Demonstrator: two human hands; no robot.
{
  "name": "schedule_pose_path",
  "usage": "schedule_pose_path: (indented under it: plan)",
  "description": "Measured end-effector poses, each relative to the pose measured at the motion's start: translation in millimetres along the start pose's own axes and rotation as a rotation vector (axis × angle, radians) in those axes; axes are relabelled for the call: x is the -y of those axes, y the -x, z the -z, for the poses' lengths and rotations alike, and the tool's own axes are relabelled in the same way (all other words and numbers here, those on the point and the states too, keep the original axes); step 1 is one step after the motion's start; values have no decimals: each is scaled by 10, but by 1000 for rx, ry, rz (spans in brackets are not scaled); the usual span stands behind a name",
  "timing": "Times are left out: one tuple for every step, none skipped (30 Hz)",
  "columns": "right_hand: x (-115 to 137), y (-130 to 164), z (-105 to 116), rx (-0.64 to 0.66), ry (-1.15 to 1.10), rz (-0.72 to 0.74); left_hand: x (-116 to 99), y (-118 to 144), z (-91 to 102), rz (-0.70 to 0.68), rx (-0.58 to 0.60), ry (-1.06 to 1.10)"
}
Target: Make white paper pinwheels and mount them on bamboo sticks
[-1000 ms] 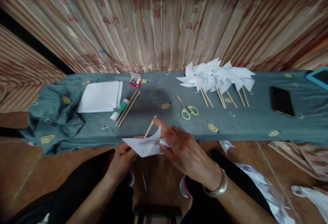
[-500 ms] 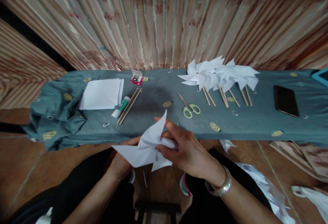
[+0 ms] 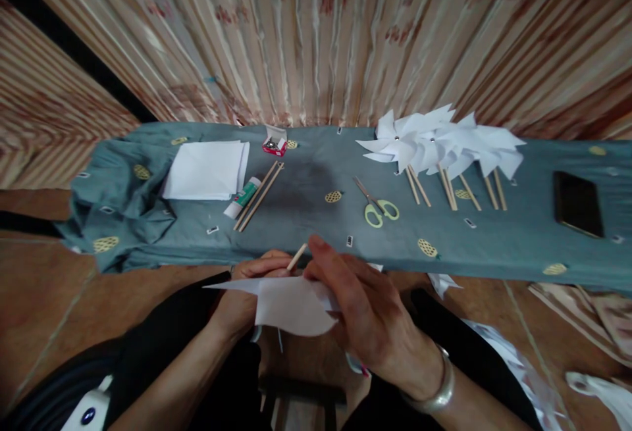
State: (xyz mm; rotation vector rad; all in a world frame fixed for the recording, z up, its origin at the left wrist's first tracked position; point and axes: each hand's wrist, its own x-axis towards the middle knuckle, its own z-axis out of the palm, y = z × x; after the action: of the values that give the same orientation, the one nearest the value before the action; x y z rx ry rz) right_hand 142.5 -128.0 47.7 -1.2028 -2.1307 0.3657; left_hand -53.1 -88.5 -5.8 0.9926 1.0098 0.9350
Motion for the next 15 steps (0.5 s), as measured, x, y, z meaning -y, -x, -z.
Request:
schedule_pose_path:
  plan:
    - [8, -6, 10, -17, 15, 59, -4, 7, 3, -1, 4, 12]
    - [16, -16, 17, -33, 22, 116, -5, 14, 4, -3, 5, 32]
    - [23, -30, 21, -50, 30, 152, -3, 20, 6, -5, 8, 50]
    - [28, -43, 22, -66, 43, 156, 2, 24, 9, -3, 14, 60]
    - [32, -55, 20, -80, 54, 148, 9, 28, 13, 3, 21, 64]
    - [34, -64, 17, -96, 60, 140, 16, 31, 17, 9, 27, 66]
    - [34, -69, 12, -108, 60, 135, 22, 34, 22, 18, 31, 67]
    - [34, -71, 7, -110, 59, 135, 27, 36, 25, 27, 34, 72]
    - [32, -70, 3, -110, 61, 139, 29, 38, 27, 32, 35, 83]
    - [30, -67, 0, -106, 62, 144, 28, 39, 28, 35, 36, 98]
    - [27, -62, -2, -105, 61, 150, 24, 41, 27, 38, 35, 114]
    - [24, -57, -4, -102, 54, 154, 18, 43, 24, 40, 36, 125]
    - [20, -52, -5, -100, 45, 150, 9, 45, 21, 44, 38, 127]
    - [17, -47, -5, -95, 36, 142, 0, 47, 18, 48, 43, 117]
    - [14, -43, -4, -87, 30, 128, -9, 49, 16, 54, 49, 99]
